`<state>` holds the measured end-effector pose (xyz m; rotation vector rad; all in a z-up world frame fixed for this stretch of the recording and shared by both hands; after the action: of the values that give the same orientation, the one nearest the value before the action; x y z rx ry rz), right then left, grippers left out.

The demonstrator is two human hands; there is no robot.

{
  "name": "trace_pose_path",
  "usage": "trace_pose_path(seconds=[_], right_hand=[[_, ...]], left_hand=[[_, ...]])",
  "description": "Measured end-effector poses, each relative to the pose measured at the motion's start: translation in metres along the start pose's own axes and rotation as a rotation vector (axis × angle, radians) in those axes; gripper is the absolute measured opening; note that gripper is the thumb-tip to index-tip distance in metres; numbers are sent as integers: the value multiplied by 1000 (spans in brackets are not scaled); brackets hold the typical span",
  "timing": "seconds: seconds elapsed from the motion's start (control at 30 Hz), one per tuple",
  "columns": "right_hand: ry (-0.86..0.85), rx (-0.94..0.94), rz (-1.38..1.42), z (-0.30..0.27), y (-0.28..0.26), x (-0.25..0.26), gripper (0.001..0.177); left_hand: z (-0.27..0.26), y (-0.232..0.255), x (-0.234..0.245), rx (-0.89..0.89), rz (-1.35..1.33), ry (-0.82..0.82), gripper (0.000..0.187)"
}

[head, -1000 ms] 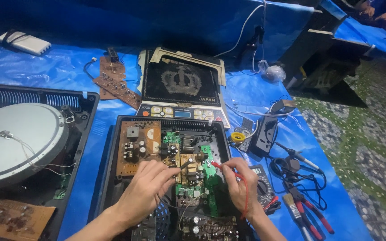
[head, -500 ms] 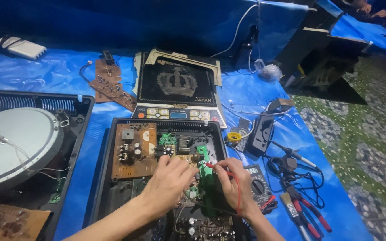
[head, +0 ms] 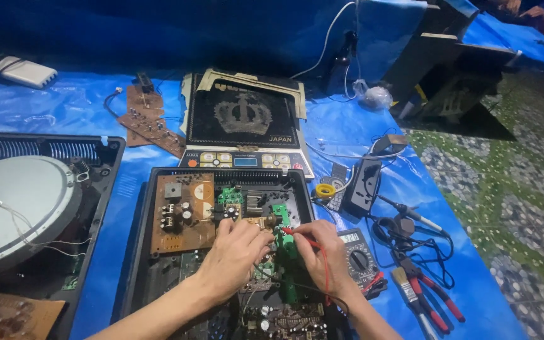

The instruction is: Testing the circuit board components of an induction cooker using a multimeter and probes.

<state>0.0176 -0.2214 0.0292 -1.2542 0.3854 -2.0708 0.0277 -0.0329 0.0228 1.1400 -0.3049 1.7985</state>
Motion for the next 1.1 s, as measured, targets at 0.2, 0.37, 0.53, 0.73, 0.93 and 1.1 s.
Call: trace_pose_path(seconds=[0.2, 0.37, 0.53, 0.73, 0.93, 1.1], right_hand=[[-8, -83, 58, 2, -6, 4, 16], [57, -67, 4, -1, 0, 5, 14], [39, -66, -12, -1, 3, 3, 12], [23, -85, -16, 0, 0, 3, 15], [51, -113, 4, -1, 6, 4, 14], [19, -172, 8, 0, 4, 3, 15]], left_hand=[[-1, 0, 7, 15, -72, 49, 17], [-3, -3, 9, 26, -39, 71, 19], [-3, -5, 6, 42, -32, 60, 19], [-2, -3, 6, 2, -50, 114, 13], [-2, -1, 7, -5, -28, 105, 12], [-2, 0, 7, -11, -4, 90, 14]])
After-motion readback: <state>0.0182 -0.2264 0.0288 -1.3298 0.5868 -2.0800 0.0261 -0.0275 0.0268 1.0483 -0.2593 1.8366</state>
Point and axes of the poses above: each hand's wrist, its own z-axis towards the middle knuckle, its own x-axis out of the back of the hand, y = z × x, the point moved 5 cm from there along z, towards the middle knuckle, and after that the axes turned 5 degrees about -z, right-handed, at the moved point
